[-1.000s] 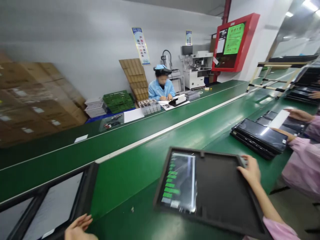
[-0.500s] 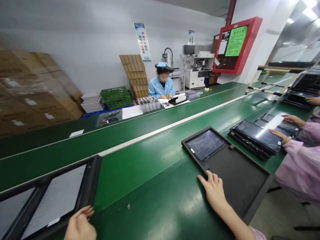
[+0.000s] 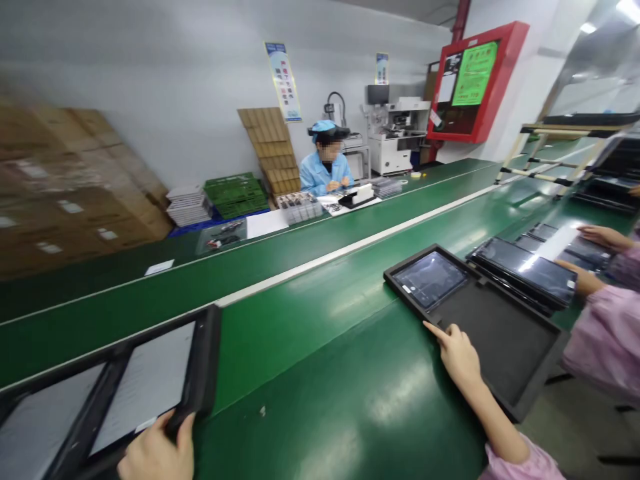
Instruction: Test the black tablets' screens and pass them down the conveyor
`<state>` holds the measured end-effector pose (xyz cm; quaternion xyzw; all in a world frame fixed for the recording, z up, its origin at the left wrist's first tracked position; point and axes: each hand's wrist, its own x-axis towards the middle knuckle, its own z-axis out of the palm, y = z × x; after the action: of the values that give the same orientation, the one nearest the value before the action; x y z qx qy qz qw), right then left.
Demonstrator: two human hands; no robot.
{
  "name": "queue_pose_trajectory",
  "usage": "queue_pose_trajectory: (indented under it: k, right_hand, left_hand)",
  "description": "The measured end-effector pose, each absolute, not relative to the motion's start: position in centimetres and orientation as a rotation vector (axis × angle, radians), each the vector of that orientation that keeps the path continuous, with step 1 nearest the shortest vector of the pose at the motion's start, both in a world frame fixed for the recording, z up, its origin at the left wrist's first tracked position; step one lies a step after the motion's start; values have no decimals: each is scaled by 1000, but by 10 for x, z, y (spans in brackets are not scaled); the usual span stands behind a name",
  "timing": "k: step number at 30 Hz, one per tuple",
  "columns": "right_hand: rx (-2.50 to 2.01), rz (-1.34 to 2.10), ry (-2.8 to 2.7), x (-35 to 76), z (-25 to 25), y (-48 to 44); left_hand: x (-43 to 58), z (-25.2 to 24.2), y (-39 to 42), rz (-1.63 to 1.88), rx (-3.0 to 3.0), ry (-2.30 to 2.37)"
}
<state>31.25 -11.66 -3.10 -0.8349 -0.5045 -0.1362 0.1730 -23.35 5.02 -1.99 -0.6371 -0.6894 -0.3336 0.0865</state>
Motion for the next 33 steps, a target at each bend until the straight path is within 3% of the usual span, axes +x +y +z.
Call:
queue_pose_trajectory:
  k: [7, 13, 18, 23, 29, 33]
  right_hand:
    - [-2149, -621, -1428, 302, -37, -119]
    - [-1455, -17, -2019, 259, -57, -94]
    - [-1394, 395, -1940, 205, -43, -81]
    - [-1348, 781, -1687, 166, -35, -84]
    - [-1639, 796, -1490, 180, -34, -89]
    - [-1722, 718, -1606, 191, -32, -91]
  left_hand:
    - [-222, -12, 39, -527, -1912, -2220]
    - [-217, -4, 36, -604, -2115, -2151]
    - [-187, -12, 20, -641, -2279, -2052]
    - [-98, -25, -59, -692, -2550, -1738]
    - [-60, 3, -142, -879, -2919, -995]
    - [-131, 11, -100, -869, -2223, -1700]
